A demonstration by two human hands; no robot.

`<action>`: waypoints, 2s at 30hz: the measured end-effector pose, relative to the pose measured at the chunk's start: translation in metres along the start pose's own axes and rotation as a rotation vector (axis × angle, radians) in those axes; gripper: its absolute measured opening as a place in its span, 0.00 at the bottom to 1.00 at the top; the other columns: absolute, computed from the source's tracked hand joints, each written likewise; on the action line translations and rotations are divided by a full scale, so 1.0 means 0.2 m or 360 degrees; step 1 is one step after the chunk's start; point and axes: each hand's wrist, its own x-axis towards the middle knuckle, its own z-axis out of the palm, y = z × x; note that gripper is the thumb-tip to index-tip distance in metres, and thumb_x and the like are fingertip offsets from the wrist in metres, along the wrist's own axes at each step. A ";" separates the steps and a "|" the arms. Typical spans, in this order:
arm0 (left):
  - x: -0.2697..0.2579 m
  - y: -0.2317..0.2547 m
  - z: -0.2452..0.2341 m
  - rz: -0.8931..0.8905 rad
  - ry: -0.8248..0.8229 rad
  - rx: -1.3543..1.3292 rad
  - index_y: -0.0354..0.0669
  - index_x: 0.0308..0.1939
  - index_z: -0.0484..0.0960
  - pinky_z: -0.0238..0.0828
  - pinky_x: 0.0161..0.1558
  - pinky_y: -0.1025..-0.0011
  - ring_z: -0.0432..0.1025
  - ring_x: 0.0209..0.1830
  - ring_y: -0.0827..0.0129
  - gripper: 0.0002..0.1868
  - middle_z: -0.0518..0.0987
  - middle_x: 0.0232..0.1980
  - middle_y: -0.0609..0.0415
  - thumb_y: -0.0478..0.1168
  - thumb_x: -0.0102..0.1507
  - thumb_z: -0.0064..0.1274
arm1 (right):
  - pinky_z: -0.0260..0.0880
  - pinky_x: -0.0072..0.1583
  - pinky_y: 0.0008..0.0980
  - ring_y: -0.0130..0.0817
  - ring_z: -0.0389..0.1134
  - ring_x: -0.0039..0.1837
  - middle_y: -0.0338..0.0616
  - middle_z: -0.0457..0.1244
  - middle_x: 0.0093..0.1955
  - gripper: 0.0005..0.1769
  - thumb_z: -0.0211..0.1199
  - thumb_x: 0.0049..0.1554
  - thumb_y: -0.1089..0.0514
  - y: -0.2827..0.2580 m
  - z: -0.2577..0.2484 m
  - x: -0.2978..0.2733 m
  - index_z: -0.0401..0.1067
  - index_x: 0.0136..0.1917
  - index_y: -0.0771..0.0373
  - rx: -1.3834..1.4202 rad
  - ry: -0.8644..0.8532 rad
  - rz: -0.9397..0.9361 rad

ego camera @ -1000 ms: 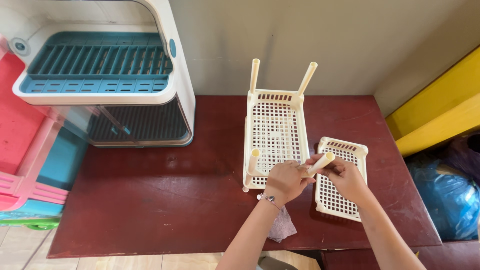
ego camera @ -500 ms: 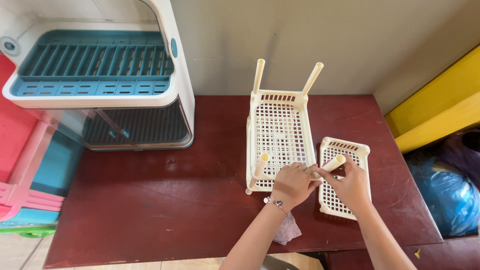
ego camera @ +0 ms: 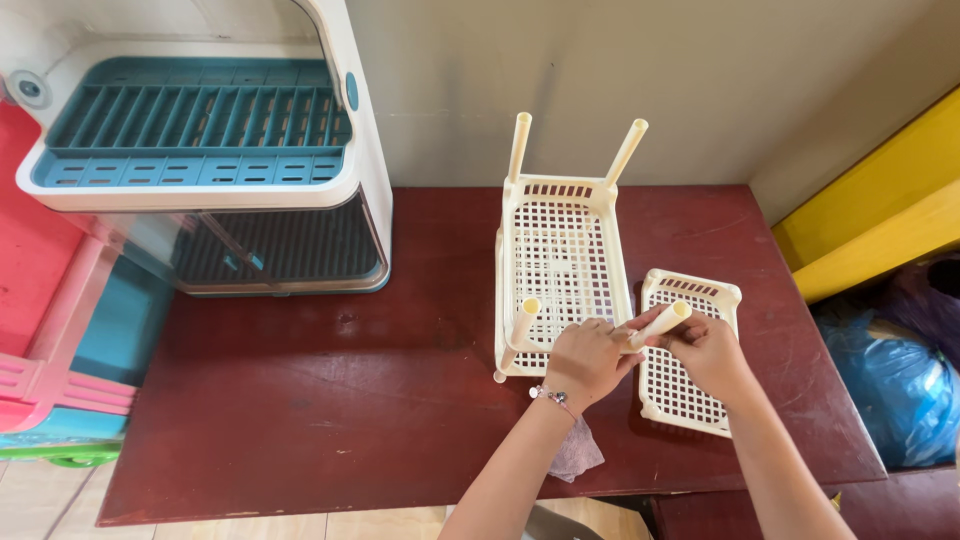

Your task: The person assembles a small plastic stool by inserting four legs into a perforated seat and then stacking a second seat on top. The person handles the components by hand, aligning and pressing the legs into place, and then places the assembled unit on the table.

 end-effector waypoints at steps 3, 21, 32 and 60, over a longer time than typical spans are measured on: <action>0.00 0.01 -0.01 0.0025 0.0117 -0.0038 0.45 0.54 0.83 0.70 0.44 0.63 0.75 0.46 0.65 0.24 0.82 0.39 0.57 0.58 0.66 0.51 | 0.74 0.58 0.33 0.30 0.72 0.53 0.47 0.72 0.50 0.11 0.65 0.54 0.73 0.00 0.06 -0.04 0.77 0.52 0.72 0.0047 0.0196 -0.0079; -0.03 0.01 -0.08 0.0087 0.0120 -0.0127 0.43 0.48 0.84 0.72 0.46 0.64 0.77 0.40 0.64 0.19 0.83 0.38 0.54 0.55 0.68 0.52 | 0.75 0.60 0.34 0.33 0.74 0.57 0.48 0.72 0.53 0.16 0.59 0.55 0.74 -0.06 -0.04 0.01 0.77 0.56 0.72 -0.0068 -0.0101 -0.0119; -0.02 0.01 -0.07 0.0106 0.0203 -0.0141 0.44 0.49 0.84 0.72 0.42 0.64 0.76 0.39 0.63 0.20 0.83 0.36 0.55 0.56 0.66 0.52 | 0.73 0.52 0.41 0.44 0.73 0.49 0.57 0.71 0.50 0.26 0.78 0.48 0.62 -0.04 0.06 0.00 0.75 0.57 0.74 -0.0409 0.0360 -0.0096; -0.20 -0.37 -0.21 0.0517 0.0765 -0.0121 0.43 0.34 0.81 0.70 0.36 0.69 0.72 0.31 0.64 0.33 0.75 0.28 0.56 0.71 0.62 0.51 | 0.70 0.56 0.38 0.37 0.69 0.54 0.54 0.67 0.58 0.20 0.54 0.59 0.68 0.49 0.19 0.41 0.64 0.65 0.76 0.0937 0.0188 0.0476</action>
